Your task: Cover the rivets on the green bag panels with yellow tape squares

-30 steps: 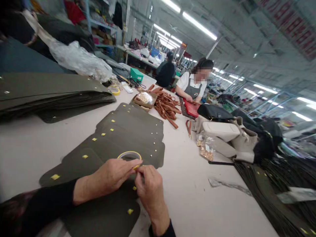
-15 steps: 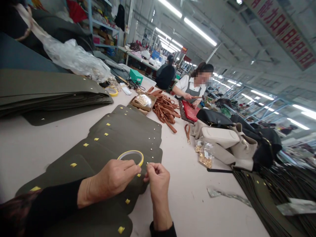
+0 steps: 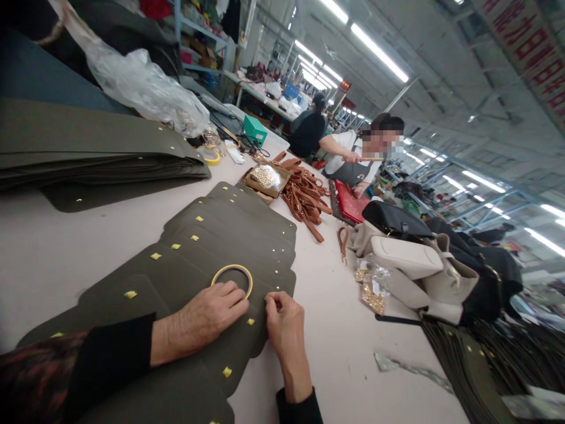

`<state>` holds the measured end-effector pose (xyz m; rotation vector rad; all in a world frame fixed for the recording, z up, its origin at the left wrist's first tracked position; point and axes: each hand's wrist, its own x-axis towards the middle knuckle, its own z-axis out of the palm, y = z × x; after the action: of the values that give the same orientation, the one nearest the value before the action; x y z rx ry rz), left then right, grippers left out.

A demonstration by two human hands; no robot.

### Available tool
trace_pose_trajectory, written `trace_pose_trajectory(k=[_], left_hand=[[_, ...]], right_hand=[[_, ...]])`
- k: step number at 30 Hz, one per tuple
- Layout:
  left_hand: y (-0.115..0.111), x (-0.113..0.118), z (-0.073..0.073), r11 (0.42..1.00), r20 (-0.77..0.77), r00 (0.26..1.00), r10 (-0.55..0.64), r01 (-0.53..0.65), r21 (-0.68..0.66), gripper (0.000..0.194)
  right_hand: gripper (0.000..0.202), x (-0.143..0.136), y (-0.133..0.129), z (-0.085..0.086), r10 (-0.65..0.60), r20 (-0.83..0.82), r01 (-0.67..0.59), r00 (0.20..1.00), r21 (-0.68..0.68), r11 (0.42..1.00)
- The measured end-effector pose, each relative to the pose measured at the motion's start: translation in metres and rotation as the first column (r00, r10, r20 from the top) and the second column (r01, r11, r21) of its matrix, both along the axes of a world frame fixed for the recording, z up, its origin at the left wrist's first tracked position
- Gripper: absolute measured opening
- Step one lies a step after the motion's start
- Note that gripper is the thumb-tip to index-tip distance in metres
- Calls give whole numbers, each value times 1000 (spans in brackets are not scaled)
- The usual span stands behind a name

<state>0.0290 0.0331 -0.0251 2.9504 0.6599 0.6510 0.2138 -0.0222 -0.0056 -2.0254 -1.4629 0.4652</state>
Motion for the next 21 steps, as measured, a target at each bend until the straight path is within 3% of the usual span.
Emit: trace_pose_trajectory(k=[6,9,12,14,17,19,21], left_hand=[[1,0,-1,1000,39,999,6,-6,-7,5],[0,-2,-1,1000,39,999,-4,5,-15,7],[0,-3,-2,1000,35,999,0,1,-20,7],[1,-3,-2,1000,41,999,4,-3,-25,7],[2,-3,-2,999,47,999,4,-2,-38,9],[2,-3,-1,999,38,999,-7,9,-47,9],[1,-4,1,998,28,999,-29,30,-56,10]], right_hand=[[18,1,4,1,25,244,-24,969,-8,1000],[28,8,1,3,-18,228,21,973,-10,1000],[26,16,-8,7,-35,170,15,985,118,993],[23,17,-13,9,52,248,-102,967,196,975],[23,13,-14,9,235,413,-313,880,130,941],[24,8,-9,7,248,461,-310,852,62,949],[22,5,-2,5,188,474,-221,860,13,975]])
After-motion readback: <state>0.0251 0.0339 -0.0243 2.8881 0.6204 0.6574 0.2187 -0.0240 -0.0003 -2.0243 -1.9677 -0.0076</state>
